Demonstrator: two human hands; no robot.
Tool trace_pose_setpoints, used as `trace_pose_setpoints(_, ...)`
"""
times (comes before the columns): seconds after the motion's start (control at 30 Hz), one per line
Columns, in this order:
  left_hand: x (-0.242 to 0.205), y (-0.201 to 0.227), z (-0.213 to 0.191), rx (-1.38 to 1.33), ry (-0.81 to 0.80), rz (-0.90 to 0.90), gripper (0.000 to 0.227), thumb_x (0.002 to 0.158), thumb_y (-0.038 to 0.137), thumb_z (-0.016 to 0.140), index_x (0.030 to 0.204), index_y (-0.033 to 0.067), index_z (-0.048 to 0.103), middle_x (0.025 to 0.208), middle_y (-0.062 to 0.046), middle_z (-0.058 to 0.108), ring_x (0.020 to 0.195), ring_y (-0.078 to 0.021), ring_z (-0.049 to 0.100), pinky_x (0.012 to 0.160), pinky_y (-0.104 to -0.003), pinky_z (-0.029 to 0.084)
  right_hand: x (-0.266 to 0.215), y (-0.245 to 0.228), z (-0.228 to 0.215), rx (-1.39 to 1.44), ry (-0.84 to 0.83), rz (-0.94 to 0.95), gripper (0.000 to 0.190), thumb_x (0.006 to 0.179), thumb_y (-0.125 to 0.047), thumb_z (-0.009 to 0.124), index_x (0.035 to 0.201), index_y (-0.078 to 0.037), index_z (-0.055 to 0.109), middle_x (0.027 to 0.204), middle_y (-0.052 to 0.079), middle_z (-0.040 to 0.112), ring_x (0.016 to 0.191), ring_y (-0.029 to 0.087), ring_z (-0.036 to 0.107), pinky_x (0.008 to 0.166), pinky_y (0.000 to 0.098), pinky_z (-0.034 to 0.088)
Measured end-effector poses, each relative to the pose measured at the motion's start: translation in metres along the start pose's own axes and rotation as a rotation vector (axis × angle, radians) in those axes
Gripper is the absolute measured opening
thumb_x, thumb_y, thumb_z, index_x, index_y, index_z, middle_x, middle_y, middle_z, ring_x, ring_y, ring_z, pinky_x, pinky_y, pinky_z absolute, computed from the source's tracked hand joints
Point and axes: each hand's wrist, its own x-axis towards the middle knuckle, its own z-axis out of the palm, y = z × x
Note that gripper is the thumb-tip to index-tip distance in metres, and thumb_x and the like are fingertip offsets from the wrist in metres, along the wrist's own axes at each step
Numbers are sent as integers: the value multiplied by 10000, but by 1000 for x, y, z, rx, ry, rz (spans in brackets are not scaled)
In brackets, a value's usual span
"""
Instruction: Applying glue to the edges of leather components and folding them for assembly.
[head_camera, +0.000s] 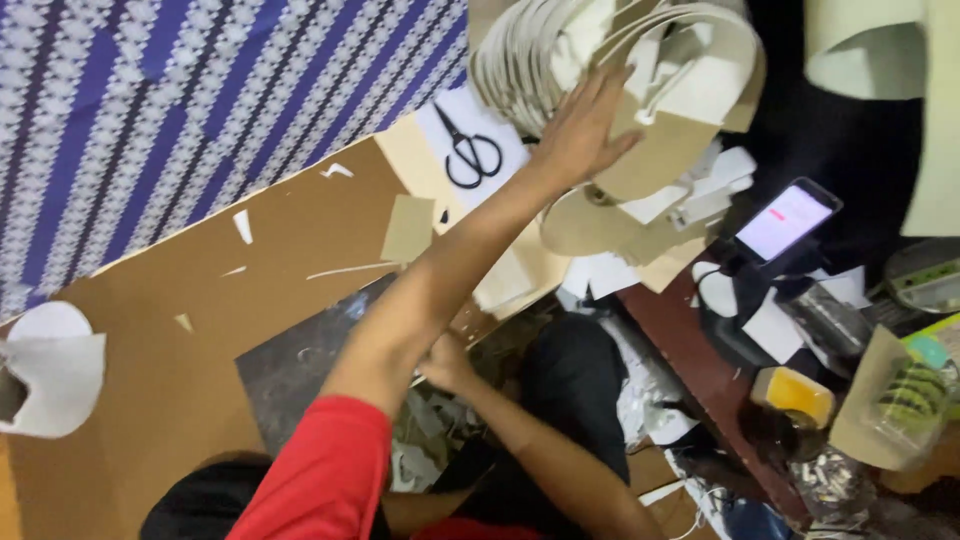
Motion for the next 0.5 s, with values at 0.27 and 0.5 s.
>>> trace_pose_setpoints(0.27, 123, -17, 81, 543, 342, -48, 317, 816, 150, 644, 1124, 82, 674, 1073, -91, 613, 981, -285, 591, 932, -415, 446, 13, -24, -44, 291, 121, 133, 185, 838, -131, 721, 957, -9, 651, 826, 68, 651, 687, 163, 566, 617, 317, 473)
trace_pose_setpoints(0.5, 131, -21, 68, 157, 436, -125, 531, 923, 194, 576, 1392, 48, 375, 1018, -153, 735, 935, -350, 698, 977, -468, 516, 8, -39, -54, 573, 152, 259, 207, 881, -113, 711, 1049, 3, 679, 910, 73, 684, 745, 147, 593, 675, 286, 493)
